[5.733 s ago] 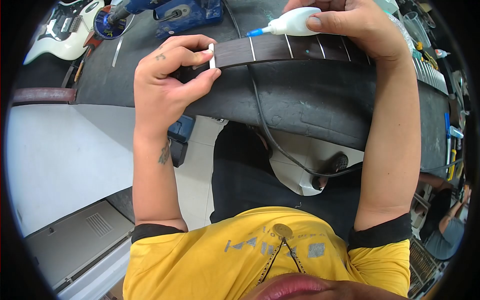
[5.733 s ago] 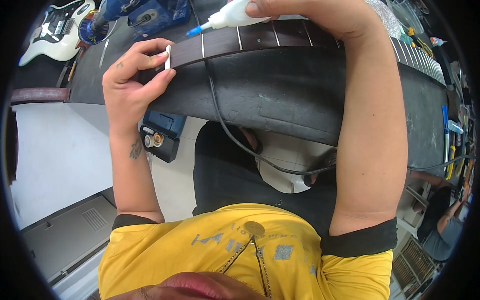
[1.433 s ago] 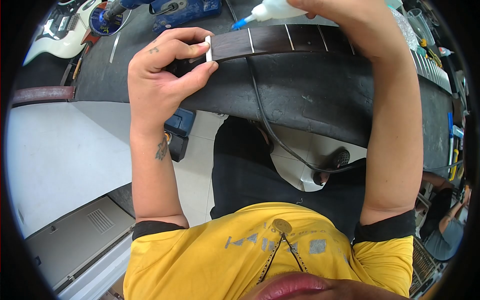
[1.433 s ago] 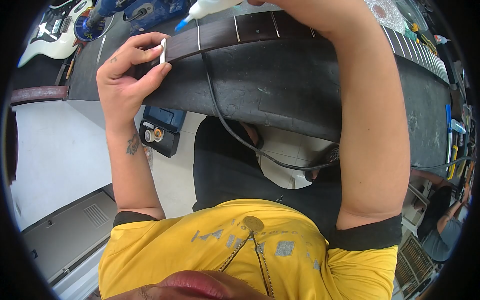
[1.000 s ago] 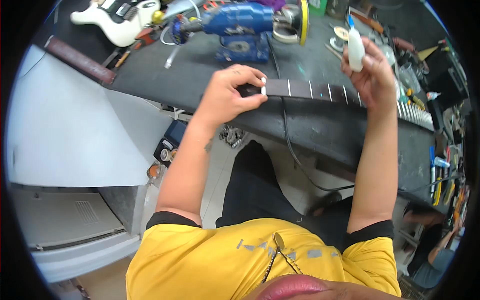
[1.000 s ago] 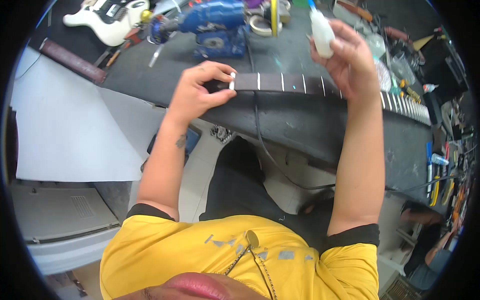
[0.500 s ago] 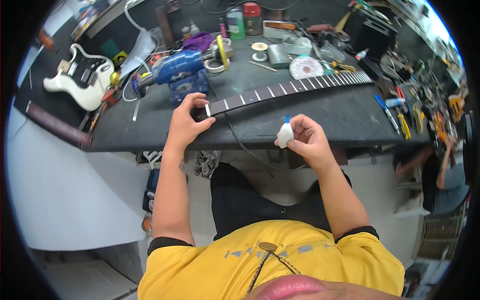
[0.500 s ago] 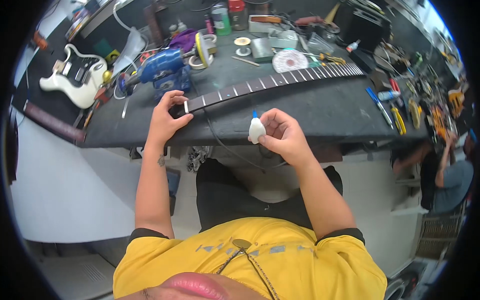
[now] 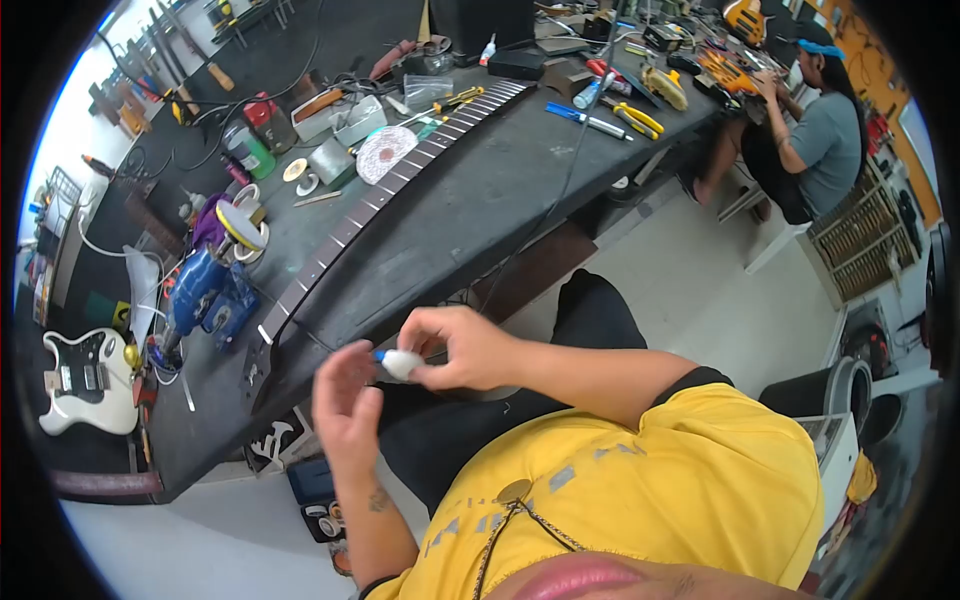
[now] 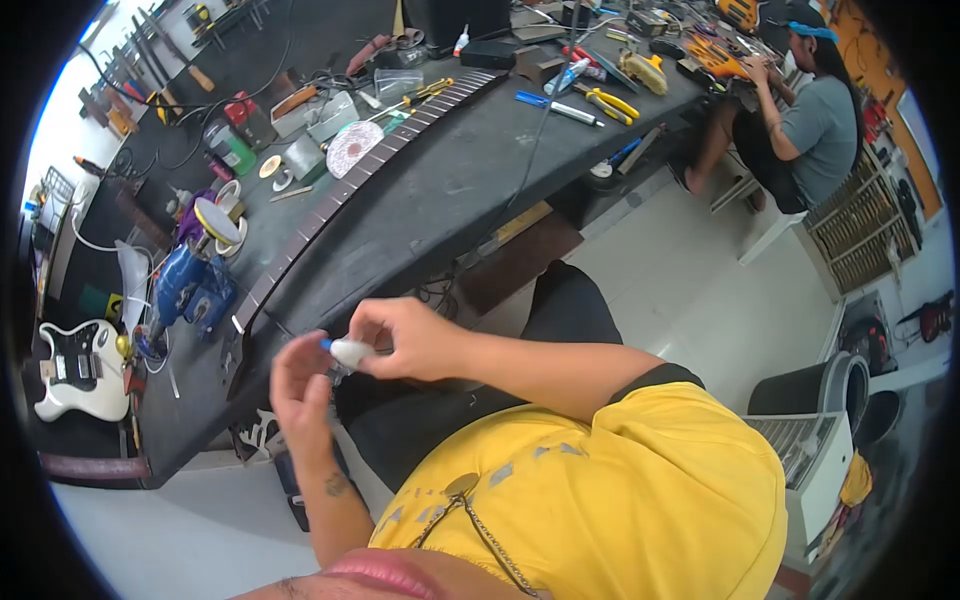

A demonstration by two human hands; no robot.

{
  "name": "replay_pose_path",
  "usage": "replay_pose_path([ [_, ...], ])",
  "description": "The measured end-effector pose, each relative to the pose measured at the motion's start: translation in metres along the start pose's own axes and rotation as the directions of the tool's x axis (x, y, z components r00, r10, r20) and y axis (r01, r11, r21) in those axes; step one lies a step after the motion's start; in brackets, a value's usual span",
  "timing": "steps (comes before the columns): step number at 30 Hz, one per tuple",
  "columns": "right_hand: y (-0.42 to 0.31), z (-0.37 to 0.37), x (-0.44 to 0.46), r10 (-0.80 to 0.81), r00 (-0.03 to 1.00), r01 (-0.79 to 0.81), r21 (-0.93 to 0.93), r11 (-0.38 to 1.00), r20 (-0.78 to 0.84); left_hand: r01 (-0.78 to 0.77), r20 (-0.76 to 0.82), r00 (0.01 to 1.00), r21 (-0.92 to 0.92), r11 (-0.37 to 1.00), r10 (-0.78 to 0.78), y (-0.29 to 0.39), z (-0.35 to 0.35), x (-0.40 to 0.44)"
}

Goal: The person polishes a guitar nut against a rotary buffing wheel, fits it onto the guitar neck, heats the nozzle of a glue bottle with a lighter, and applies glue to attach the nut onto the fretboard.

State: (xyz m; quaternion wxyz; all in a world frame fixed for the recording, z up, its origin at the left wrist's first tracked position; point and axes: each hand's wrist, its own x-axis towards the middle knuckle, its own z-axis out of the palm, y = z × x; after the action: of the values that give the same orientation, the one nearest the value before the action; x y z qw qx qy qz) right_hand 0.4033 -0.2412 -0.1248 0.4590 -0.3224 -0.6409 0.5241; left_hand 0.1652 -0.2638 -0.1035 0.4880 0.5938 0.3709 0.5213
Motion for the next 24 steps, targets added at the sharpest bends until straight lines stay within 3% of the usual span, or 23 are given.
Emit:
replay_pose_path([
  [1,-0.001,0.005,-0.002,-0.058,0.998,0.055,-0.112,0.992,-0.02,0.031,0.026,0.999,-0.094,0.995,-0.029,-0.01,0.013,-0.008],
  [4,0.005,0.015,-0.005,-0.171,0.982,0.154,-0.189,0.97,-0.076,0.082,-0.016,0.996,-0.097,0.992,-0.084,-0.028,0.031,-0.018],
  [9,0.007,0.007,-0.008,-0.236,0.971,0.219,-0.307,0.926,-0.022,0.124,-0.093,0.987,-0.097,0.988,-0.133,-0.019,0.031,-0.026],
  [12,0.014,-0.008,-0.006,-0.22,0.976,0.206,-0.328,0.922,-0.006,-0.034,-0.189,0.982,-0.156,0.987,0.004,-0.02,0.009,-0.023],
  [15,0.014,-0.032,-0.002,-0.214,0.974,0.165,-0.408,0.898,-0.076,0.002,-0.348,0.936,-0.132,0.991,-0.048,0.003,-0.014,-0.022],
  [20,0.018,-0.071,0.013,-0.265,0.947,0.134,-0.53,0.838,-0.18,-0.1,-0.496,0.858,0.091,0.991,0.132,0.013,-0.068,-0.02],
  [24,0.022,-0.094,0.023,-0.267,0.932,0.09,-0.557,0.826,-0.245,-0.162,-0.675,0.712,0.108,0.981,0.192,0.027,-0.116,-0.021],
])
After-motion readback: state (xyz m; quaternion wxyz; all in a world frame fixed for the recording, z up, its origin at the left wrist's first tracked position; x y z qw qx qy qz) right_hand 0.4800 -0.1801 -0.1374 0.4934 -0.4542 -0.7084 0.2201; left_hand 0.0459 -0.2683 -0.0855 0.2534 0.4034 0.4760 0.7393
